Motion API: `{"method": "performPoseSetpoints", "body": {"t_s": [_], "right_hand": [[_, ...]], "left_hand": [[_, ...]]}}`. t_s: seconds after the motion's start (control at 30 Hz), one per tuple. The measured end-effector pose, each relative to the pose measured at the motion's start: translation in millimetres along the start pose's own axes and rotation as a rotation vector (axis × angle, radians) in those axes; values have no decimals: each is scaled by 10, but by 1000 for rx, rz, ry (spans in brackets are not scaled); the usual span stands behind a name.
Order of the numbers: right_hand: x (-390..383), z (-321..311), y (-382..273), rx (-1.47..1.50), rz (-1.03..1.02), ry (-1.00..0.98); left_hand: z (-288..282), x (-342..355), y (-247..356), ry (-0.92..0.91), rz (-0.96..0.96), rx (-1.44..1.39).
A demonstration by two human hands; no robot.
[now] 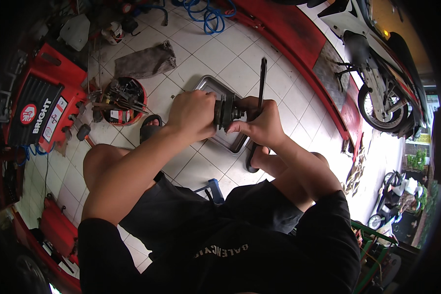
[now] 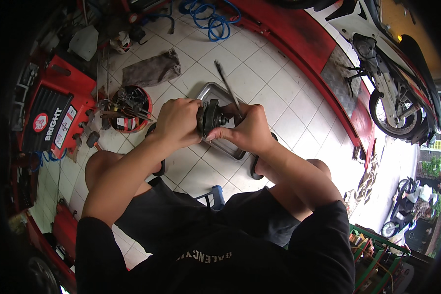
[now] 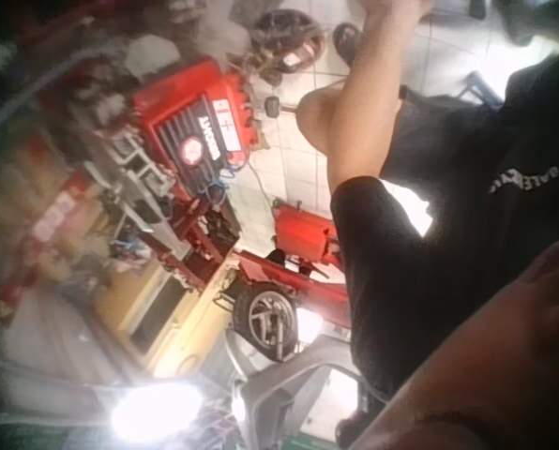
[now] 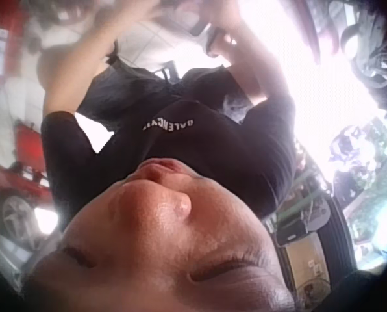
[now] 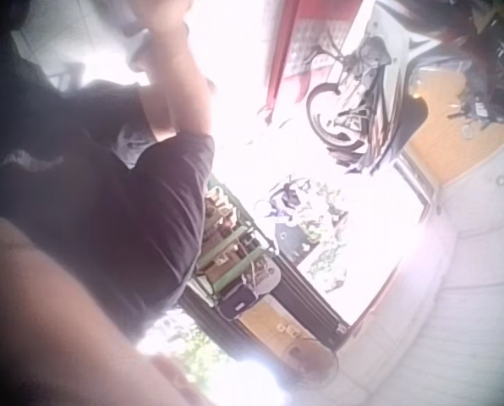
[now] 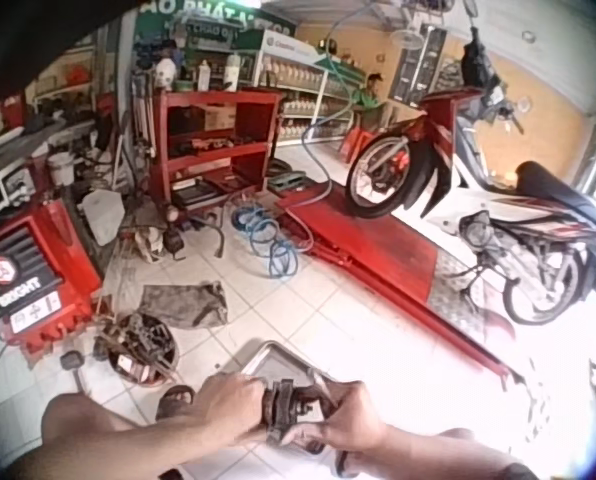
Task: The person sits on a low stool in a workshop and uses a screwdriver to pry and remove components from a cylindrical mechanical part held in their hands. They place the removed pieces into a metal tray on the floor and continue to disassemble the part using the tool.
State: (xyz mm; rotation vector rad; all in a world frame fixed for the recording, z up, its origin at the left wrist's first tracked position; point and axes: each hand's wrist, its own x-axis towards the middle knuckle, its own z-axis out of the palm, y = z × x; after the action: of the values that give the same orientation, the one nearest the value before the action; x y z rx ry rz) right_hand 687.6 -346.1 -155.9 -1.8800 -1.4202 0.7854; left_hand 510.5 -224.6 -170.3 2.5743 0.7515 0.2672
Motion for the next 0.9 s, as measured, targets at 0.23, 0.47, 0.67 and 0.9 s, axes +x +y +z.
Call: {"method": "performPoseSetpoints", "body": {"t_s": [0.23,0.47,0.67,0.9], "right_hand": [[41,14,-101,351,388,-69],[125,-181,-91,361,469,-185],[57,-368,-389,-205,-131,190],[31,-195,-257,-85,-387,176]], "left_hand": [[20,52,-27,168,136,219],[-56,127,-63,200,175,139],[-120,158,-69,169,43,-169],[-23,145,29,39,13,-139]]}}
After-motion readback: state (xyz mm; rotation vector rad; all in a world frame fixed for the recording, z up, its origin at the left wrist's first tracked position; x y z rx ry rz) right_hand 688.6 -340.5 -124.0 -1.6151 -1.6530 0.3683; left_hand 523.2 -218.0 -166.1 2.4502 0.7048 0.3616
